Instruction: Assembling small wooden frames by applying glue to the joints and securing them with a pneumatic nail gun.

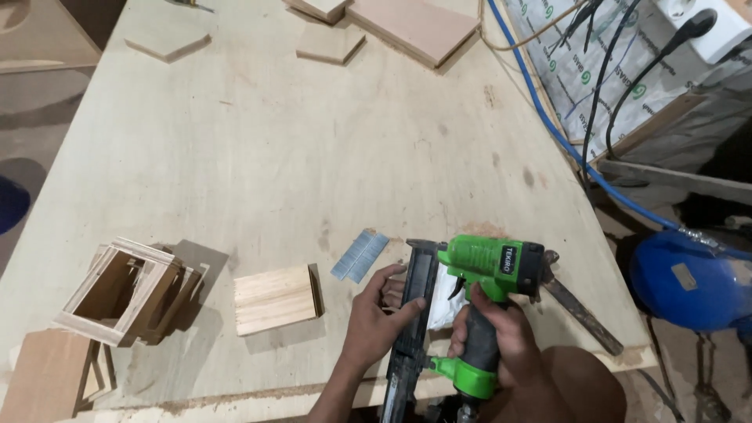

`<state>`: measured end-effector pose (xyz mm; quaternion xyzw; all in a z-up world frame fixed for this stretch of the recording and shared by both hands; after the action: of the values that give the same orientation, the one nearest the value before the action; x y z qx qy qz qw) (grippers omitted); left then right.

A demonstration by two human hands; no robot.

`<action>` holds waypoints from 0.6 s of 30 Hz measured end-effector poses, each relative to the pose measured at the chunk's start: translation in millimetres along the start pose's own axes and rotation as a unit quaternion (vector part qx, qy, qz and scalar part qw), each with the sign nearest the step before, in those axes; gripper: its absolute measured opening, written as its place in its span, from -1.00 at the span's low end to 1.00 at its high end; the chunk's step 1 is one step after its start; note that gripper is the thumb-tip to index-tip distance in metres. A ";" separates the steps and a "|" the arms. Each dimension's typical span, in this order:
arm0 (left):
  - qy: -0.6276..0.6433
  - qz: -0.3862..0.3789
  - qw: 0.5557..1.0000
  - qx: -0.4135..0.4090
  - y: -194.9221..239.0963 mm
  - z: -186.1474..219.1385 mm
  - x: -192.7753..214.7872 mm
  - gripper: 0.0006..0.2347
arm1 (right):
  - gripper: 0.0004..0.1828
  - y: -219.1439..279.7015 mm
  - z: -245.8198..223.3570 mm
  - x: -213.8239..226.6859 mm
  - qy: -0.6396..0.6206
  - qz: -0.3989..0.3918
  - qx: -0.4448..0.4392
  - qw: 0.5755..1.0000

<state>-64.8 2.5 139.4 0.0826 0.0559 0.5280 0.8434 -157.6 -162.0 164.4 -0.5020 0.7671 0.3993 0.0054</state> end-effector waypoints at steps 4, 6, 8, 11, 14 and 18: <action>-0.120 0.030 0.985 -0.120 0.9 -9.7 3.0 -0.70 | -0.30 2.7 -4.5 -4.6 0.015 -0.001 0.038 0.999; -0.202 0.052 0.959 -0.191 -0.1 -17.8 2.4 -0.78 | -0.31 1.8 -4.2 -4.4 0.015 0.001 0.041 0.999; -0.358 0.127 0.888 -0.258 -1.6 -24.4 0.2 -0.79 | -0.37 0.1 -3.7 -2.0 -0.001 0.030 0.063 0.998; -0.324 0.091 0.919 -0.203 -8.3 -32.6 1.4 -0.76 | -0.38 1.1 -3.9 -3.5 0.011 0.059 0.076 0.995; -0.309 0.092 0.922 -0.216 -2.4 -30.9 -1.4 -0.78 | -0.35 7.6 -9.3 -10.9 0.056 0.053 0.097 0.992; -0.294 0.101 0.921 -0.234 1.0 -27.5 -5.0 -0.78 | -0.35 8.0 -7.6 -10.1 0.049 0.056 0.096 0.993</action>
<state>-72.9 0.6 112.7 0.0392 -0.3284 0.5601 0.7595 -155.9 -157.6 178.5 -0.4742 0.8282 0.2986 -0.0066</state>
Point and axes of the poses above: each hand's wrist, its own y-axis away from the middle knuckle, its own x-axis out of the back of the hand, z = x × y, the point moved 3 cm from there along -y, towards the middle knuckle, and after that the axes turned 3 degrees about -y, right-handed, at the moved point
